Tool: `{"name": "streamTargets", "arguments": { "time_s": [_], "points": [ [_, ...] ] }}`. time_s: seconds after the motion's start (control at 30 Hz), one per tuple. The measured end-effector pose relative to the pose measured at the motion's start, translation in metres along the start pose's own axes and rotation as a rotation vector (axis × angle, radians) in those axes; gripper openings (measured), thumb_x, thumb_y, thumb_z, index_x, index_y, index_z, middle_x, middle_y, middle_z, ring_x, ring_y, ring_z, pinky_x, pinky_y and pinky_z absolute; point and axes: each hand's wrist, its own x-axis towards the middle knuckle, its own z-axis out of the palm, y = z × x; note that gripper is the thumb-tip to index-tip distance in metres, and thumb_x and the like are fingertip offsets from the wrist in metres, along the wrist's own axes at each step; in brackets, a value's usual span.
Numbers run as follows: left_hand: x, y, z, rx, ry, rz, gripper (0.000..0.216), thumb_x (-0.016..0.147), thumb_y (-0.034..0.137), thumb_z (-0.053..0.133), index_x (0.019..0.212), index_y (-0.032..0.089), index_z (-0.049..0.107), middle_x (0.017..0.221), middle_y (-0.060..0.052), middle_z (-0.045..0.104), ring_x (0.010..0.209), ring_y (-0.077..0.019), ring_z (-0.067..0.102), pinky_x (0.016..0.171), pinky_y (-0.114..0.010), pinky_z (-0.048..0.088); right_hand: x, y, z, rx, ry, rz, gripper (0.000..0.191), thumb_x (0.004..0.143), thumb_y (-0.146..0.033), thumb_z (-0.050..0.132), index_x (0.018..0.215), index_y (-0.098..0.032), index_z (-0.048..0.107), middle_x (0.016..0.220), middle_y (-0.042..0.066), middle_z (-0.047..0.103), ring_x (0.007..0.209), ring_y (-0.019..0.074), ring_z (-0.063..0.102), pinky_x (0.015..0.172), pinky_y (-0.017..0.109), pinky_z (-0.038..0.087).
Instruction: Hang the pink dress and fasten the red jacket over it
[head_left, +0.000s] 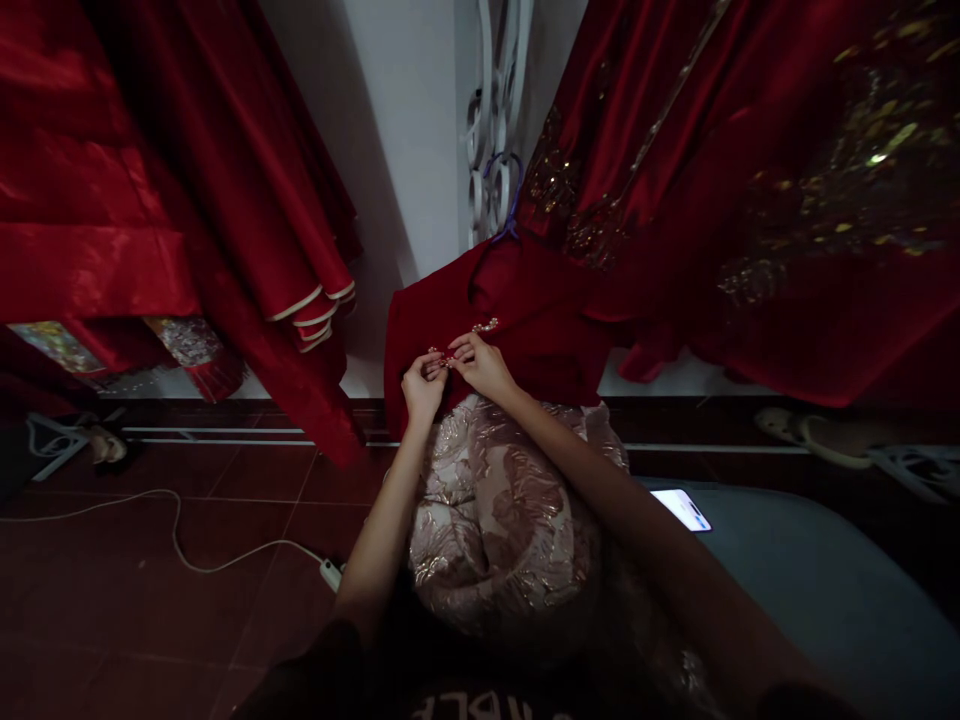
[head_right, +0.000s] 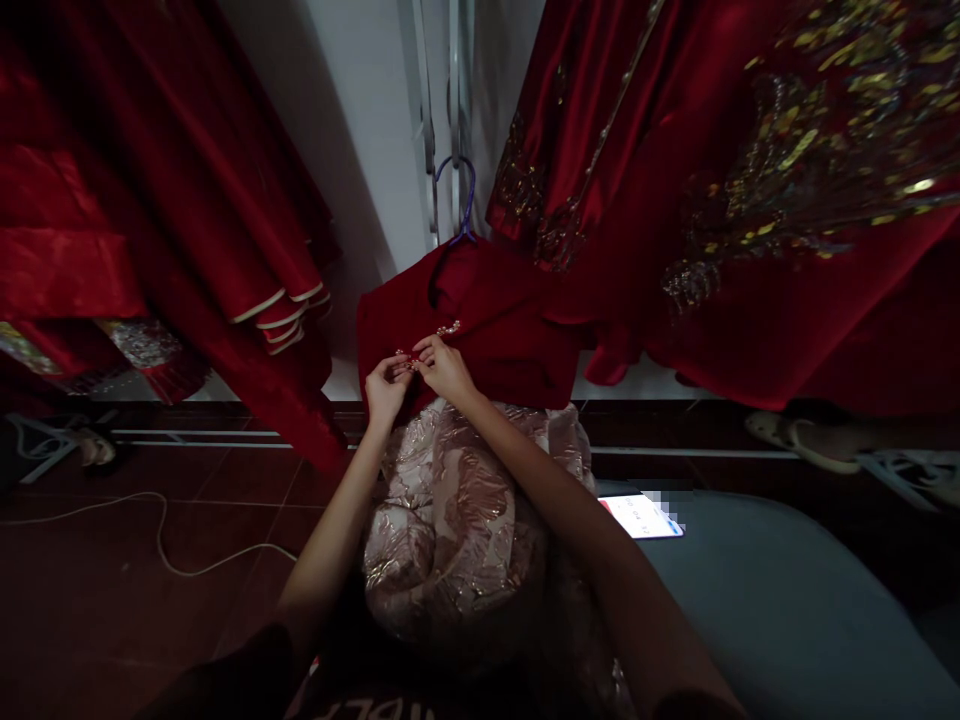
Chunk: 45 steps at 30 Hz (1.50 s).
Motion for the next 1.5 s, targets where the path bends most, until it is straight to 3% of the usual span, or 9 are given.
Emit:
{"name": "streamTargets", "arguments": {
  "time_s": [0.2, 0.47, 0.67, 0.8, 1.0, 1.13, 1.23, 1.33, 1.5],
  "points": [
    [-0.005, 0.005, -0.004, 0.000, -0.028, -0.020, 0.027, 0.071, 0.016, 0.065, 0.098, 0.012, 0.068, 0.099, -0.010, 0.071, 0.085, -0.0171, 0.069, 0.085, -0.033, 0.055, 0.001, 0.001, 0.003, -0.113, -0.003, -0.035, 0.022, 0.077, -0.012, 0.057, 0.098, -0.018, 0.055, 0.083, 0.002, 0.063, 0.074, 0.0120, 0.061, 0.067, 0.023, 0.051],
    [0.001, 0.015, -0.011, 0.266, -0.026, 0.043, 0.023, 0.074, 0.020, 0.064, 0.095, 0.014, 0.071, 0.088, -0.007, 0.073, 0.077, -0.0156, 0.069, 0.077, -0.028, 0.056, -0.001, 0.001, 0.006, -0.144, 0.056, -0.095, 0.021, 0.081, -0.018, 0.055, 0.101, -0.019, 0.056, 0.084, 0.002, 0.063, 0.072, 0.0121, 0.061, 0.067, 0.024, 0.051],
    [0.006, 0.030, -0.021, 0.473, -0.130, 0.137, 0.017, 0.075, 0.025, 0.064, 0.088, 0.018, 0.072, 0.083, -0.004, 0.073, 0.075, -0.0150, 0.069, 0.072, -0.025, 0.054, -0.004, 0.004, 0.010, -0.145, 0.123, -0.092, 0.016, 0.082, -0.019, 0.054, 0.098, -0.019, 0.057, 0.090, 0.004, 0.065, 0.076, 0.0129, 0.061, 0.069, 0.025, 0.051],
    [0.014, 0.023, -0.022, 0.376, -0.191, 0.183, 0.013, 0.074, 0.022, 0.063, 0.085, 0.018, 0.070, 0.083, -0.004, 0.072, 0.073, -0.0137, 0.068, 0.072, -0.025, 0.054, 0.001, 0.003, 0.010, -0.140, 0.127, -0.042, 0.014, 0.080, -0.018, 0.055, 0.094, -0.018, 0.057, 0.088, 0.004, 0.066, 0.075, 0.0130, 0.062, 0.068, 0.025, 0.052],
    [0.006, 0.004, -0.027, 0.130, -0.171, 0.197, 0.020, 0.081, 0.020, 0.055, 0.099, 0.018, 0.062, 0.095, -0.006, 0.068, 0.089, -0.0130, 0.064, 0.085, -0.029, 0.051, -0.001, -0.007, -0.026, -0.062, -0.108, -0.008, 0.013, 0.081, -0.014, 0.054, 0.090, -0.017, 0.063, 0.087, 0.004, 0.070, 0.079, 0.0127, 0.066, 0.076, 0.026, 0.052],
    [-0.018, 0.001, -0.041, 0.327, -0.156, 0.252, 0.020, 0.084, 0.018, 0.049, 0.098, 0.020, 0.063, 0.100, -0.007, 0.064, 0.097, -0.0159, 0.060, 0.093, -0.032, 0.046, -0.022, -0.010, -0.068, -0.190, -0.174, 0.065, 0.013, 0.083, -0.021, 0.056, 0.088, -0.017, 0.067, 0.089, 0.005, 0.071, 0.078, 0.0157, 0.067, 0.073, 0.028, 0.052],
    [-0.033, -0.006, -0.045, 0.517, -0.191, 0.213, 0.037, 0.074, 0.022, 0.063, 0.110, 0.020, 0.057, 0.107, -0.009, 0.059, 0.101, -0.0209, 0.058, 0.091, -0.036, 0.046, -0.039, -0.004, -0.086, -0.348, -0.219, 0.108, 0.013, 0.083, -0.022, 0.055, 0.087, -0.018, 0.067, 0.085, 0.005, 0.071, 0.074, 0.0166, 0.066, 0.069, 0.027, 0.050],
    [-0.040, -0.015, -0.043, 0.696, -0.243, 0.117, 0.047, 0.068, 0.026, 0.069, 0.112, 0.019, 0.054, 0.105, -0.011, 0.058, 0.094, -0.0235, 0.059, 0.084, -0.037, 0.047, -0.053, 0.006, -0.085, -0.460, -0.223, 0.120, 0.020, 0.082, -0.019, 0.056, 0.100, -0.018, 0.064, 0.088, 0.006, 0.069, 0.076, 0.0170, 0.065, 0.068, 0.027, 0.048],
    [-0.035, -0.006, -0.041, 0.806, -0.271, 0.077, 0.020, 0.068, 0.020, 0.066, 0.086, 0.021, 0.055, 0.075, -0.004, 0.058, 0.069, -0.0195, 0.060, 0.070, -0.030, 0.045, -0.066, 0.023, -0.067, -0.684, -0.123, 0.124, 0.033, 0.074, -0.019, 0.064, 0.107, -0.018, 0.058, 0.102, 0.012, 0.062, 0.091, 0.0233, 0.060, 0.068, 0.029, 0.046]
  ]
}}
